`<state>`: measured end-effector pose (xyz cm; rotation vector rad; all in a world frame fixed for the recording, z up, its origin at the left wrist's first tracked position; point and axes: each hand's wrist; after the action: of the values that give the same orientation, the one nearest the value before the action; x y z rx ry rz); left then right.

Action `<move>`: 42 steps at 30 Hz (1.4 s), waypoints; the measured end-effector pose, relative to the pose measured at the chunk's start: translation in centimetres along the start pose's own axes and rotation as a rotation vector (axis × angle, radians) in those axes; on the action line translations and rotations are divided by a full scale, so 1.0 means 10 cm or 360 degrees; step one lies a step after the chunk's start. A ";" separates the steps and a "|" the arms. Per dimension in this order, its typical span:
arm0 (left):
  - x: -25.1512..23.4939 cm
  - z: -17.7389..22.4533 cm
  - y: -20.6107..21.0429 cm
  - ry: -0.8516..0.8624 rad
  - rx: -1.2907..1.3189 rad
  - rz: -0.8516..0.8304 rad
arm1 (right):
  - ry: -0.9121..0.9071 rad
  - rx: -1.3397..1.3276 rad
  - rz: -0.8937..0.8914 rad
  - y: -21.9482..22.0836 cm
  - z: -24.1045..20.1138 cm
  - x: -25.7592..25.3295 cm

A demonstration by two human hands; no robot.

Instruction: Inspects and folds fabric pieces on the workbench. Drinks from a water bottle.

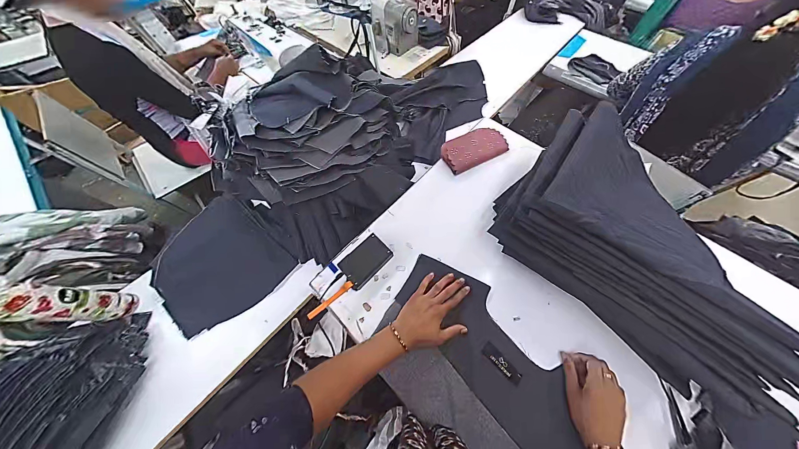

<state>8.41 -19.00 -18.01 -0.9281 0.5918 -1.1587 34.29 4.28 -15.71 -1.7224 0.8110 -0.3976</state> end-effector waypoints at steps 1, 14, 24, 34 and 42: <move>-0.06 -0.04 -0.04 -0.0011 0.0012 -0.0047 | -0.0092 -0.0084 -0.0038 -0.05 -0.11 0.15; -0.19 -0.21 -0.17 -0.0087 -0.0052 -0.0001 | 0.0110 0.0258 -0.0063 -0.07 0.31 1.13; -0.30 0.10 -0.63 -0.0380 -0.0006 -0.0112 | 0.0991 -0.0103 0.0238 -0.36 -0.24 1.39; 0.57 2.01 -1.31 0.0681 0.1635 0.0173 | 0.0586 -0.1730 0.0751 -1.16 -2.00 1.42; 0.65 2.38 -0.81 0.1411 0.1016 -0.0321 | -0.0362 -0.1645 0.0840 -2.94 -1.82 2.33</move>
<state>25.50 -18.78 1.57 0.1203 0.7593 -1.8028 48.39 -21.08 14.26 -2.2885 1.3772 0.6918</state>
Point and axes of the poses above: each hand's wrist, its own x-axis away from the middle knuckle, its own y-axis out of the palm, z = x × y, and after that the axes turned 2 degrees about y, right-handed
